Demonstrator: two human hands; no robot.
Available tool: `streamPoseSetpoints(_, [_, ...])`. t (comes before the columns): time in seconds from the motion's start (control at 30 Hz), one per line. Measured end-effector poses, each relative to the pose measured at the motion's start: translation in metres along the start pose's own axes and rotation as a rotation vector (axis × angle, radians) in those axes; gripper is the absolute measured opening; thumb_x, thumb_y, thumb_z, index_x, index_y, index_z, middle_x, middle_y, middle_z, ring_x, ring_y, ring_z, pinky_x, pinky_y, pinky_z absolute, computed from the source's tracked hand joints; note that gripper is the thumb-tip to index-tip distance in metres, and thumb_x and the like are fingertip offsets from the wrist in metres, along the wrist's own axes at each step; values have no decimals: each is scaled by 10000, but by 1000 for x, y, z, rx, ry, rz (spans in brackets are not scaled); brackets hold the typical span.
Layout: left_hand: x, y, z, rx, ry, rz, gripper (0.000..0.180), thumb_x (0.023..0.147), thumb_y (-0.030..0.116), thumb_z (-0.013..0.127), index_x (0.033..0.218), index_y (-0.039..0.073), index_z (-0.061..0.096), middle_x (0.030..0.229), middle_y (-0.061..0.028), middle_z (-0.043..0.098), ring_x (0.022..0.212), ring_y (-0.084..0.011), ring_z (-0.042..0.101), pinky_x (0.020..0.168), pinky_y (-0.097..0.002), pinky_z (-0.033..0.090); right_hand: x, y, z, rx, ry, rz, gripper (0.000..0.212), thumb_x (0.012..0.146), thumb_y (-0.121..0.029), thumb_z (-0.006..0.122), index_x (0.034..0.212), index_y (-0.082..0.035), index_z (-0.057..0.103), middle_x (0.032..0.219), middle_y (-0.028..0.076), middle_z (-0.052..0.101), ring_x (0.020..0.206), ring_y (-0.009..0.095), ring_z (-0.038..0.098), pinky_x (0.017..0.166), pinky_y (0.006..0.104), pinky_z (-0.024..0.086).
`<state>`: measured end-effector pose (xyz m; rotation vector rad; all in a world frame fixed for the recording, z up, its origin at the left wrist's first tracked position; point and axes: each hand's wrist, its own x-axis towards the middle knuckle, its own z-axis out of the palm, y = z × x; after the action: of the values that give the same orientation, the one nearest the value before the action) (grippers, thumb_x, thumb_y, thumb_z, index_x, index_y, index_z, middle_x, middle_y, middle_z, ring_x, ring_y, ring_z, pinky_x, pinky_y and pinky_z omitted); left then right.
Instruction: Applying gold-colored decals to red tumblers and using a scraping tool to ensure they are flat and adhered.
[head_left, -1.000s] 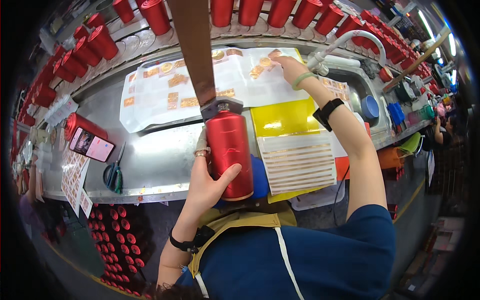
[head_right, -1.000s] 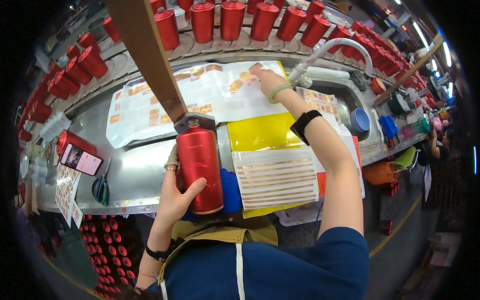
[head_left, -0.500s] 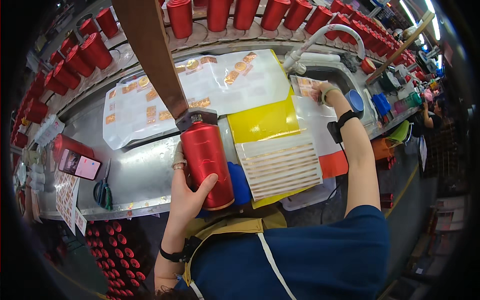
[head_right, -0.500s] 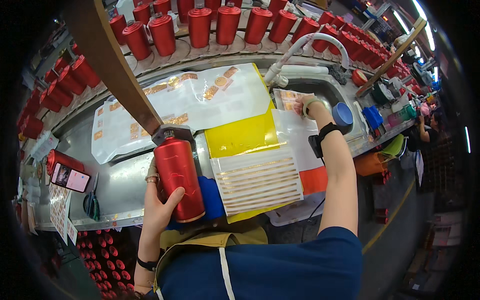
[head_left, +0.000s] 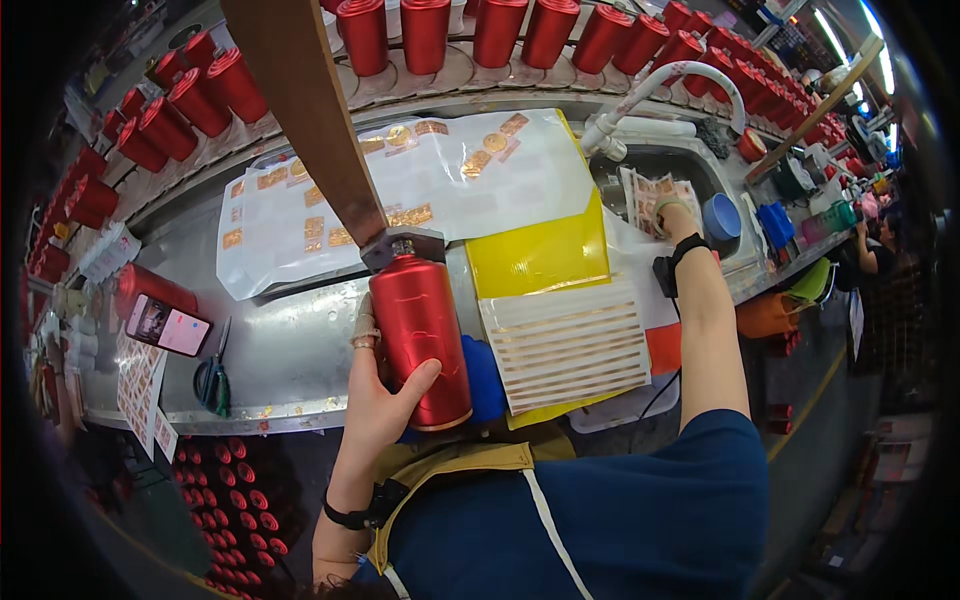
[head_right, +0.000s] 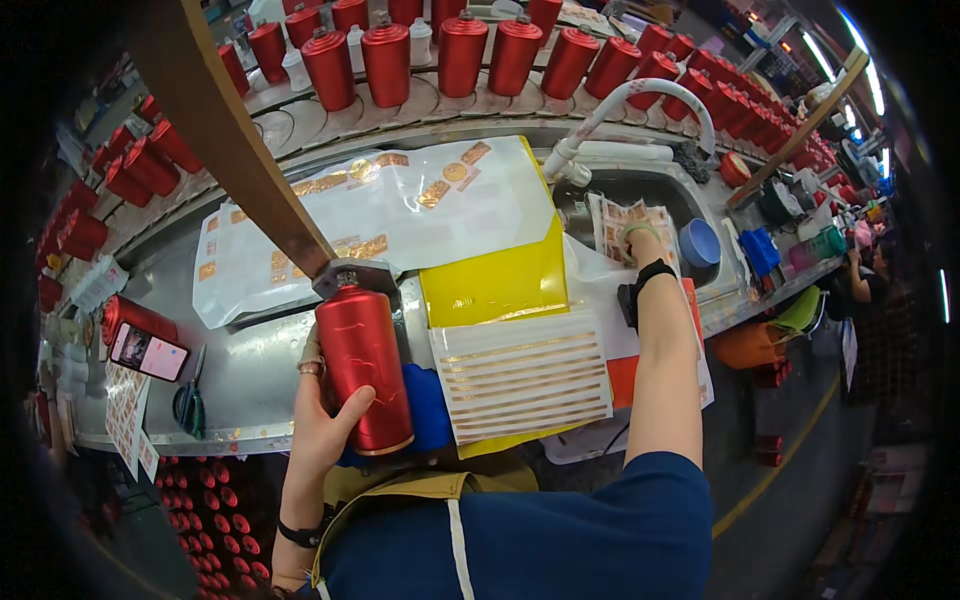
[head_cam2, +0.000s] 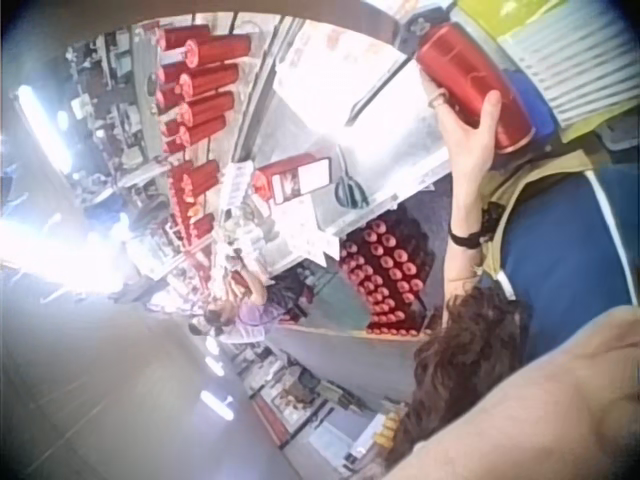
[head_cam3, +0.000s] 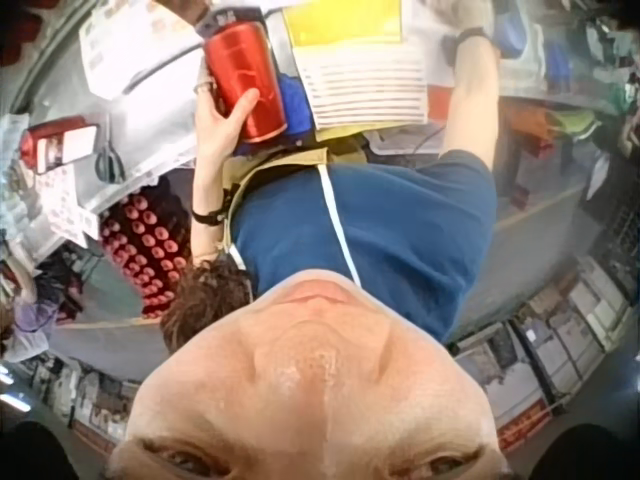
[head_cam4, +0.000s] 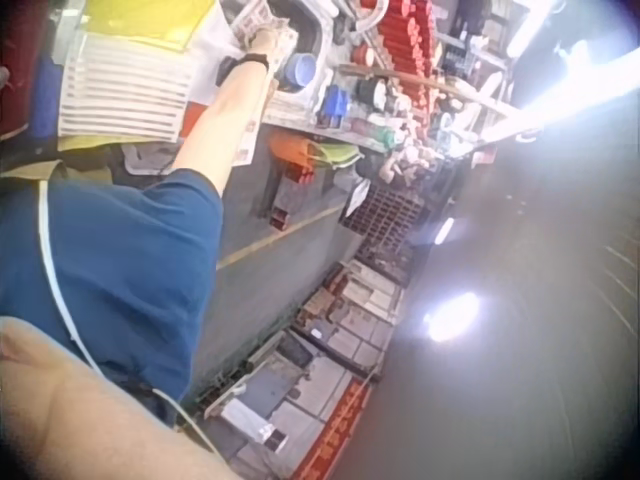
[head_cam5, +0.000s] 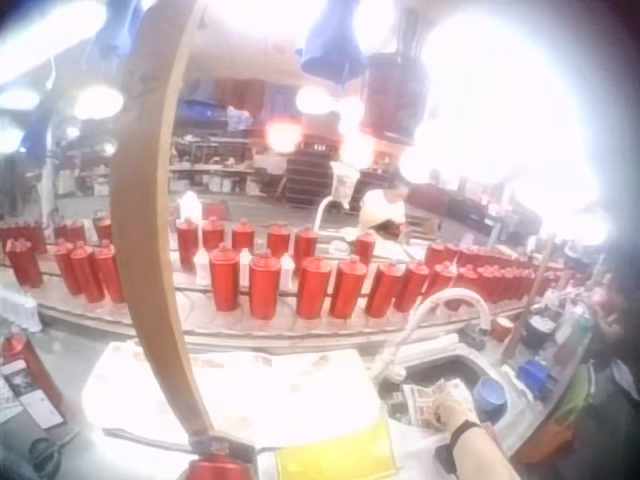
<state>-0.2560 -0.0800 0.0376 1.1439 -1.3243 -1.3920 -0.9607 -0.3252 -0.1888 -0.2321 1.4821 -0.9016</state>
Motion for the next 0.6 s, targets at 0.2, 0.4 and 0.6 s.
streamPoseSetpoints(0.2, [3,-2,4,-8,7,-32,966,916,121,771,1646,16,148,1504,-189,460,1307,-254,563,1080,-392,490,-115,-3,134,-2,-220,-75,172,1003,-161,645,972,8,632,809,115,665,683,270,629,657,357,542])
streamPoseSetpoints(0.4, [0,-1,1,-16,4,-8,958,914,102,766,1643,12,151,1502,-188,464,1307,-252,561,1077,-387,490,-194,-35,285,-439,-353,-284,519,916,74,493,1425,-1,563,1345,148,668,1252,267,641,1060,426,535])
streamPoseSetpoints(0.6, [0,0,1,-22,17,-17,950,914,99,765,1639,9,159,1494,-188,473,1306,-250,561,1076,-389,490,-147,-15,356,-1645,37,-1003,512,934,22,486,1428,-78,576,1423,165,626,1283,335,617,1096,409,495])
